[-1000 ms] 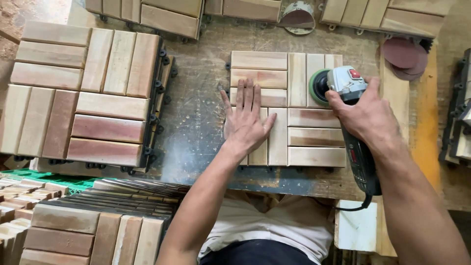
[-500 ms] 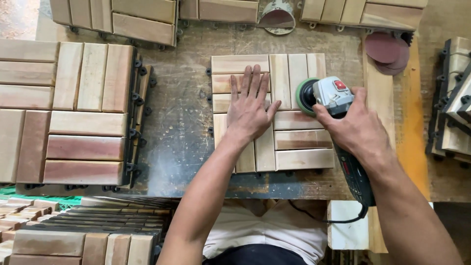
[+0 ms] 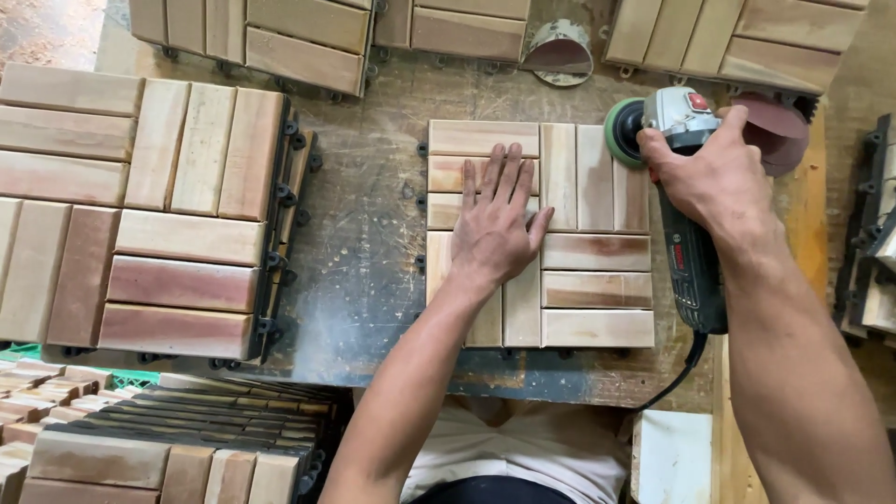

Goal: The person uses an orbital sander to smooth the surface of a wooden tile assembly clamped to a workbench. After sanding, they remove the clamps and lift the tile assembly to inspect the finished surface.

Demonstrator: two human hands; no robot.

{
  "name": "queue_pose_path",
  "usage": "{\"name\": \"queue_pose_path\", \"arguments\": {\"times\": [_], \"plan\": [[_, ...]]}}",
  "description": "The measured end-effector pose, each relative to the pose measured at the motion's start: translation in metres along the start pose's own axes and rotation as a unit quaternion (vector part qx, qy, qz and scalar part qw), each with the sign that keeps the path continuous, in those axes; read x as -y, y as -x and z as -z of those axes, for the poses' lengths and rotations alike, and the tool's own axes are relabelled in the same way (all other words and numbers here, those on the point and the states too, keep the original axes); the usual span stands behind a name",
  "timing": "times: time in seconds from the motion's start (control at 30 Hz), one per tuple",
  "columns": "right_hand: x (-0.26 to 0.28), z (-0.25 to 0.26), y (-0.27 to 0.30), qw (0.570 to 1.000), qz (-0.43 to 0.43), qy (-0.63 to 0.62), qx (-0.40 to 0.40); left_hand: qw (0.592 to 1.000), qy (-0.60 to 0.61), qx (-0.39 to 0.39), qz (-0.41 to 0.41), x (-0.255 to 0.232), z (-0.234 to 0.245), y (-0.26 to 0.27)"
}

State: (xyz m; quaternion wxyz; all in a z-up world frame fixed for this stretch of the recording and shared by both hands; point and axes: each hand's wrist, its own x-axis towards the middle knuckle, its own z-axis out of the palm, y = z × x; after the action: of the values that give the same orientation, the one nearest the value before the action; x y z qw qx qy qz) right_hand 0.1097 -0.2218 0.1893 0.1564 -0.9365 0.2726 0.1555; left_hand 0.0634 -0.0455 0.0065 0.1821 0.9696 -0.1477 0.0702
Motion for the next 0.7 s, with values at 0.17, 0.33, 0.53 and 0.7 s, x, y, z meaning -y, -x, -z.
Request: {"name": "queue_pose_path", "arguments": {"times": [0.17,0.33,0.53,0.7], "plan": [[0.012,-0.006,-0.001,1.0,0.014,-0.003,0.0,0.996,-0.029,-0.034,0.08,-0.006,-0.002,0.004],[0.031,-0.019,0.006,0.999,0.033,0.006,0.0,0.993,-0.019,-0.053,0.103,-0.006,-0.002,0.004],[0.045,-0.034,0.018,0.997,0.06,0.008,0.04,0.986,-0.037,-0.098,0.13,-0.006,-0.004,0.007],[0.031,-0.036,0.039,0.991,0.12,-0.046,0.036,0.987,0.005,0.023,0.156,-0.013,0.022,0.027]]}}
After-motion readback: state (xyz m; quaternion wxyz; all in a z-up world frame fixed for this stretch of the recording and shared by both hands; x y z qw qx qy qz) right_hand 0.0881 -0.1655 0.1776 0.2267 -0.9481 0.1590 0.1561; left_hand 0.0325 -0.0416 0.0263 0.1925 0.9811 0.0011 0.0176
